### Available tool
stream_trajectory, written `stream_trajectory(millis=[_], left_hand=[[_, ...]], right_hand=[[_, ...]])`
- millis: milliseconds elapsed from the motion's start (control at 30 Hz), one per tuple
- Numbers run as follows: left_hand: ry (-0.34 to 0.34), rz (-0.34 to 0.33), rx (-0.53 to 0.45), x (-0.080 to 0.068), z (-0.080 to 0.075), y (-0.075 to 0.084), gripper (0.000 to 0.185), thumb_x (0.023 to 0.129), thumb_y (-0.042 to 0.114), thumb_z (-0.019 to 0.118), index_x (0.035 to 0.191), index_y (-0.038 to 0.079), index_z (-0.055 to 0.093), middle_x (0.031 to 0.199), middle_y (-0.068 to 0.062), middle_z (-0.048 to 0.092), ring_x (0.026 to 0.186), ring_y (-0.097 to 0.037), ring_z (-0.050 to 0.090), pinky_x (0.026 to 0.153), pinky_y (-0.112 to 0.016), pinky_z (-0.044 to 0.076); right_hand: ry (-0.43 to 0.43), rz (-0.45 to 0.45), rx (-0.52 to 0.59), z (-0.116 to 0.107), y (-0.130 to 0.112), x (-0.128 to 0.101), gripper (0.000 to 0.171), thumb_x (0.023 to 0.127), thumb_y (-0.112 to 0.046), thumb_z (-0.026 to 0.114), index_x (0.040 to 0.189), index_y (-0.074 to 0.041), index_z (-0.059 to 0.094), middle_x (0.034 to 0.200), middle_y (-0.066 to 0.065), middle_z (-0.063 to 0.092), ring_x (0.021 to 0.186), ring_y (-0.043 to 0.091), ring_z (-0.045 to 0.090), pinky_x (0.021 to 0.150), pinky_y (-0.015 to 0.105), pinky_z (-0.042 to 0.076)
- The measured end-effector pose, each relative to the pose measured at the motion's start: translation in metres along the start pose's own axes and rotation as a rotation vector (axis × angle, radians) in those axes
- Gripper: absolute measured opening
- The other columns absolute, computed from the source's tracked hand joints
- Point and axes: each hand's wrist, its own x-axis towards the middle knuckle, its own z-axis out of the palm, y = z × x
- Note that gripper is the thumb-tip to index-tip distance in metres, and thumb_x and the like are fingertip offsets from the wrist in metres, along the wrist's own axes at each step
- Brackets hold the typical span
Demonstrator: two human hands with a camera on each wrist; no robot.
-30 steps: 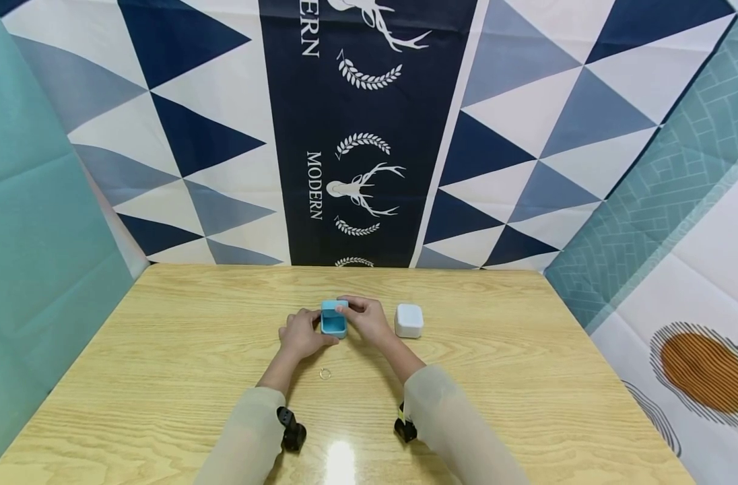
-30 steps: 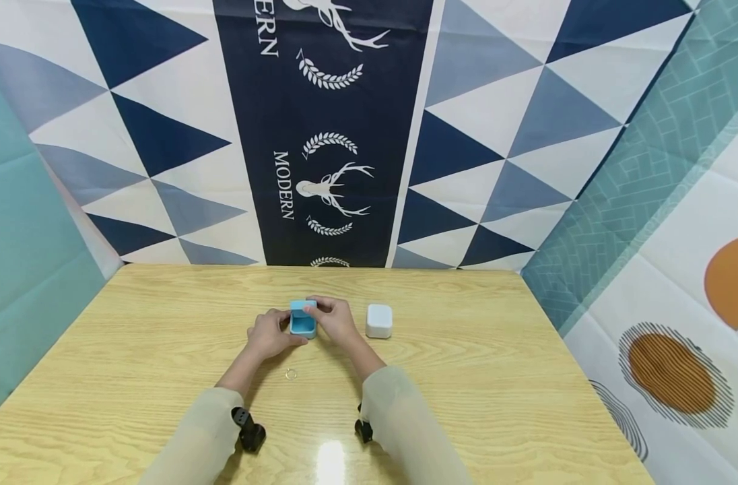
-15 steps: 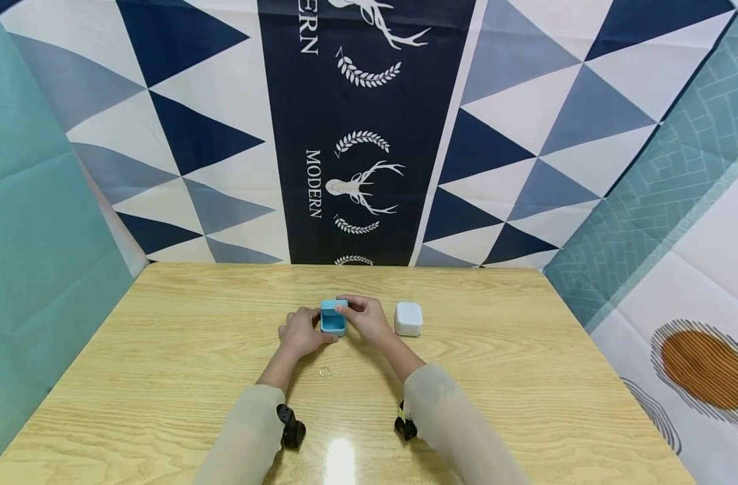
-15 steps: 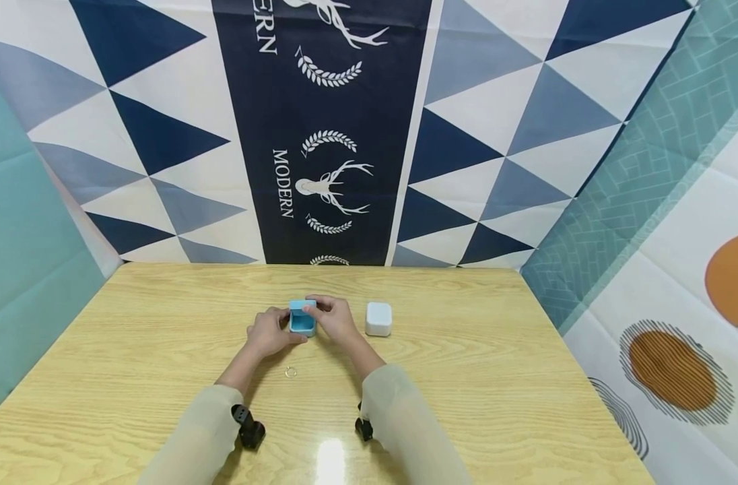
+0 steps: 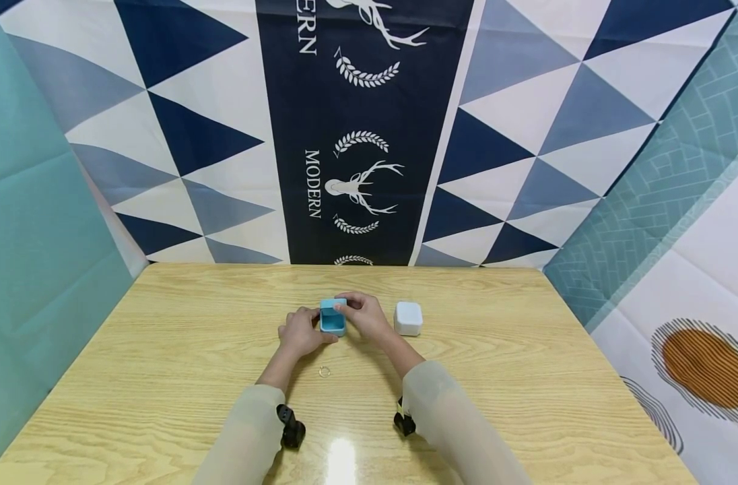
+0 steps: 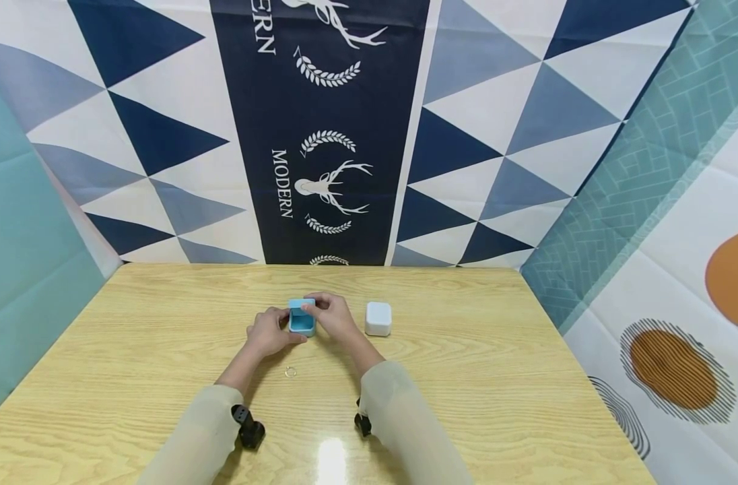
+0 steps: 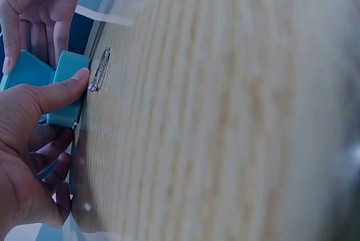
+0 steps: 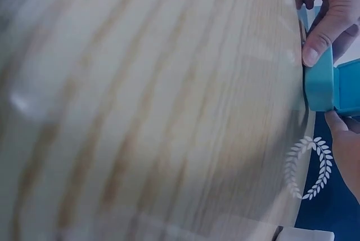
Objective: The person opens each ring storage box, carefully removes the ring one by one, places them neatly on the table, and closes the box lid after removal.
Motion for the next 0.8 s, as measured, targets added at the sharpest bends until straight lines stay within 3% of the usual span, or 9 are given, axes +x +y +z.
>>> stream_trajectory(millis=[167, 367, 800], left_hand=[[-0.004, 0.0, 0.002, 0.0001, -0.0001, 0.0001, 0.073, 0.071, 0.041, 0.079, 0.131, 0.009, 0.055, 0.116, -0.012, 0.057, 0.109, -0.033, 0.046, 0.081, -0.045, 0.033], [-0.003, 0.005, 0.004, -0.0005, -0.0003, 0.0005, 0.074, 0.071, 0.041, 0.079, 0.131, 0.008, 0.055, 0.117, -0.013, 0.058, 0.11, -0.034, 0.047, 0.081, -0.046, 0.033], [0.002, 0.007, -0.004, -0.0006, -0.0005, -0.0001, 0.074, 0.07, 0.041, 0.08, 0.131, 0.008, 0.055, 0.116, -0.013, 0.057, 0.109, -0.033, 0.047, 0.08, -0.045, 0.032]], right_hand=[[-0.019, 0.015, 0.002, -0.001, -0.0034, 0.0008, 0.031, 0.09, -0.019, 0.063, 0.118, -0.005, 0.064, 0.116, 0.013, 0.065, 0.106, 0.021, 0.061, 0.091, 0.034, 0.048], [-0.042, 0.038, -0.018, -0.0026, -0.0036, 0.0003, 0.037, 0.091, -0.022, 0.062, 0.124, -0.007, 0.061, 0.124, 0.01, 0.062, 0.114, 0.022, 0.058, 0.096, 0.037, 0.046], [-0.039, -0.011, -0.03, -0.0015, -0.001, -0.0017, 0.033, 0.091, -0.02, 0.062, 0.12, -0.007, 0.064, 0.124, 0.01, 0.063, 0.114, 0.023, 0.058, 0.095, 0.036, 0.047]])
